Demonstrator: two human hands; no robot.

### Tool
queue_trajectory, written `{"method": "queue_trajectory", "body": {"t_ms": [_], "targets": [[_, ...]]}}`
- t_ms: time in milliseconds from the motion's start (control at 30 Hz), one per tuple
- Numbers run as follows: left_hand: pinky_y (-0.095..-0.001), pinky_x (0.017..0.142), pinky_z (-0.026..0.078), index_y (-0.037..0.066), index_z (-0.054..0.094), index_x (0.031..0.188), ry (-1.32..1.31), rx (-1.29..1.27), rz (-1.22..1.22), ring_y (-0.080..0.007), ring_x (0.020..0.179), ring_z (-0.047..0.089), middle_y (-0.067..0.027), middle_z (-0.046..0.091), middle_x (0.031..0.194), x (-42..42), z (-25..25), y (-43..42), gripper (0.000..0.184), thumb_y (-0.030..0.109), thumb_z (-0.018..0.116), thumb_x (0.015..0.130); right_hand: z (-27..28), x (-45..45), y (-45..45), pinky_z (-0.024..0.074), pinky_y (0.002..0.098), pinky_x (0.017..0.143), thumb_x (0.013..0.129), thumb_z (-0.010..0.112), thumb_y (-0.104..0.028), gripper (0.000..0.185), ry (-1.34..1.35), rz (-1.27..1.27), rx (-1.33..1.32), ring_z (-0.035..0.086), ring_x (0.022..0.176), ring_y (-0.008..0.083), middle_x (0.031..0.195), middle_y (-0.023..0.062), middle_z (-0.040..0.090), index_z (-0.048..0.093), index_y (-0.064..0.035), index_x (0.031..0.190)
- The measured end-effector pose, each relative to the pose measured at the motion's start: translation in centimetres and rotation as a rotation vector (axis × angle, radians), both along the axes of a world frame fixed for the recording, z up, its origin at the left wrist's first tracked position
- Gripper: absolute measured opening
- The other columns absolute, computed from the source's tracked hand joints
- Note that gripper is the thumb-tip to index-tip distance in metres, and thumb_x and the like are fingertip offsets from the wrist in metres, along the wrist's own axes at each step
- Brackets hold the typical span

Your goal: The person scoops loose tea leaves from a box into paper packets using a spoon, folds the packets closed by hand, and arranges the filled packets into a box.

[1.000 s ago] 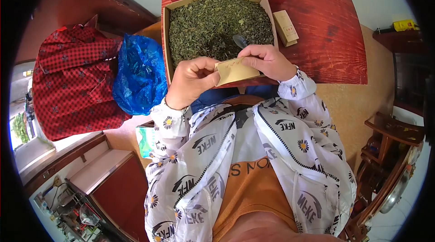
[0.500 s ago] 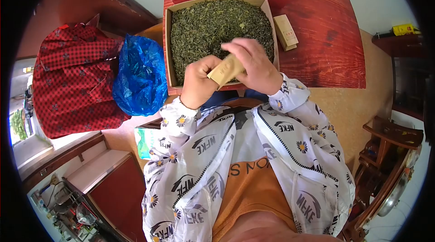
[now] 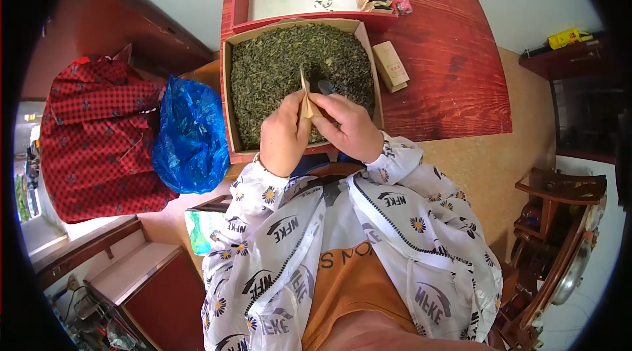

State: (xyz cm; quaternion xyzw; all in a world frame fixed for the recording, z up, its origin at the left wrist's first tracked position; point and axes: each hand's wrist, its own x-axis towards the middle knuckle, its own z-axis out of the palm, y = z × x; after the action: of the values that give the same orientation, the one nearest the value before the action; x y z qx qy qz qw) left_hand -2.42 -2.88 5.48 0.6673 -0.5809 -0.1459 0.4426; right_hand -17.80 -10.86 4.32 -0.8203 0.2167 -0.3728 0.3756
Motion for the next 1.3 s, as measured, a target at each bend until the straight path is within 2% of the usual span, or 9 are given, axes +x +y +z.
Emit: {"method": "queue_trajectory", "body": {"t_ms": [133, 233, 733, 833, 933, 1033, 1100, 1133, 1300], "targets": [[-0.0467, 0.063, 0.056, 0.006, 0.061, 0.125, -0.19, -0.042, 0.033, -0.0373, 0.072, 0.07, -0.0195, 0.069, 0.081, -1.7, 0.2, -0.2, 0.035, 0.007, 0.066, 0.09, -0.4, 0.0, 0.2, 0.0561, 0.0388, 0.078, 0.091, 0.069, -0.007, 0.034, 0.097, -0.134, 0.044, 0.07, 0.093, 0.0373, 0.105, 0.0206, 0.07, 0.065, -0.002, 0.124], [-0.046, 0.056, 0.053, 0.009, 0.061, 0.116, -0.283, -0.052, 0.179, -0.0351, 0.06, 0.068, -0.0135, 0.067, 0.07, -2.8, 0.6, -0.4, 0.028, 0.01, 0.069, 0.089, 0.3, 0.1, -0.1, 0.0569, 0.0382, 0.073, 0.089, 0.071, -0.007, 0.029, 0.106, -0.205, 0.018, 0.071, 0.087, 0.0357, 0.099, 0.019, 0.071, 0.067, -0.0042, 0.118], [-0.0401, 0.053, 0.052, 0.008, 0.059, 0.113, -0.285, -0.151, 0.166, -0.0295, 0.058, 0.067, -0.0093, 0.063, 0.067, -3.1, -0.5, 0.1, 0.039, 0.006, 0.075, 0.078, 0.1, 0.4, -0.2, 0.0551, 0.0402, 0.067, 0.084, 0.077, -0.014, 0.024, 0.108, -0.247, 0.216, 0.071, 0.081, 0.0345, 0.092, 0.0144, 0.07, 0.067, -0.0085, 0.105], [-0.0395, 0.053, 0.051, 0.008, 0.059, 0.114, -0.264, -0.118, 0.128, -0.0292, 0.058, 0.067, -0.0088, 0.063, 0.067, -3.3, -0.2, 0.2, 0.04, 0.006, 0.076, 0.078, 0.0, 0.4, -0.4, 0.0551, 0.0393, 0.066, 0.084, 0.078, -0.014, 0.024, 0.085, -0.226, -0.055, 0.07, 0.079, 0.0358, 0.09, 0.0156, 0.071, 0.067, -0.0077, 0.105], [-0.0393, 0.053, 0.051, 0.008, 0.059, 0.112, -0.306, -0.147, 0.138, -0.0279, 0.056, 0.065, -0.0075, 0.061, 0.064, -3.2, -0.2, 0.5, 0.038, 0.005, 0.075, 0.078, -0.8, 0.4, -0.4, 0.055, 0.0362, 0.065, 0.086, 0.077, -0.011, 0.02, 0.125, -0.26, 0.22, 0.072, 0.073, 0.0302, 0.086, 0.0156, 0.071, 0.068, -0.0064, 0.104], [-0.0382, 0.057, 0.052, 0.008, 0.061, 0.117, -0.22, -0.062, 0.021, -0.0261, 0.062, 0.066, -0.0074, 0.063, 0.071, -1.8, -0.1, 0.9, 0.045, 0.008, 0.08, 0.077, -1.7, -0.1, -1.2, 0.0544, 0.0333, 0.063, 0.087, 0.074, -0.005, 0.015, 0.063, -0.187, 0.398, 0.07, 0.068, 0.0179, 0.082, 0.0112, 0.073, 0.07, -0.004, 0.102], [-0.0386, 0.072, 0.054, 0.007, 0.061, 0.126, -0.126, 0.02, -0.148, -0.0281, 0.084, 0.067, -0.0103, 0.067, 0.092, -0.2, 1.1, 1.2, 0.064, 0.016, 0.089, 0.069, -1.6, -0.8, -1.8, 0.0535, 0.0305, 0.058, 0.088, 0.071, -0.001, 0.014, 0.059, -0.074, 0.586, 0.066, 0.067, 0.0094, 0.082, 0.0061, 0.073, 0.071, -0.001, 0.102], [-0.0408, 0.088, 0.052, 0.008, 0.058, 0.137, -0.255, -0.023, -0.133, -0.0335, 0.106, 0.063, -0.0134, 0.065, 0.118, 0.4, 1.7, 1.1, 0.084, 0.022, 0.093, 0.062, -1.2, -1.0, -1.8, 0.0535, 0.0305, 0.058, 0.088, 0.071, -0.001, 0.014, 0.059, -0.076, 0.59, 0.066, 0.067, 0.0094, 0.082, 0.0061, 0.073, 0.071, -0.001, 0.102], [-0.0414, 0.089, 0.055, 0.01, 0.059, 0.139, -0.381, -0.007, -0.145, -0.0324, 0.106, 0.063, -0.0112, 0.064, 0.131, 1.8, 0.2, 0.8, 0.078, 0.015, 0.087, 0.067, 0.8, -0.8, -1.6, 0.0515, 0.0265, 0.052, 0.088, 0.066, 0.001, 0.015, 0.191, 0.058, 0.811, 0.063, 0.06, 0.0082, 0.079, 0.0053, 0.071, 0.071, 0.0014, 0.101]]}}
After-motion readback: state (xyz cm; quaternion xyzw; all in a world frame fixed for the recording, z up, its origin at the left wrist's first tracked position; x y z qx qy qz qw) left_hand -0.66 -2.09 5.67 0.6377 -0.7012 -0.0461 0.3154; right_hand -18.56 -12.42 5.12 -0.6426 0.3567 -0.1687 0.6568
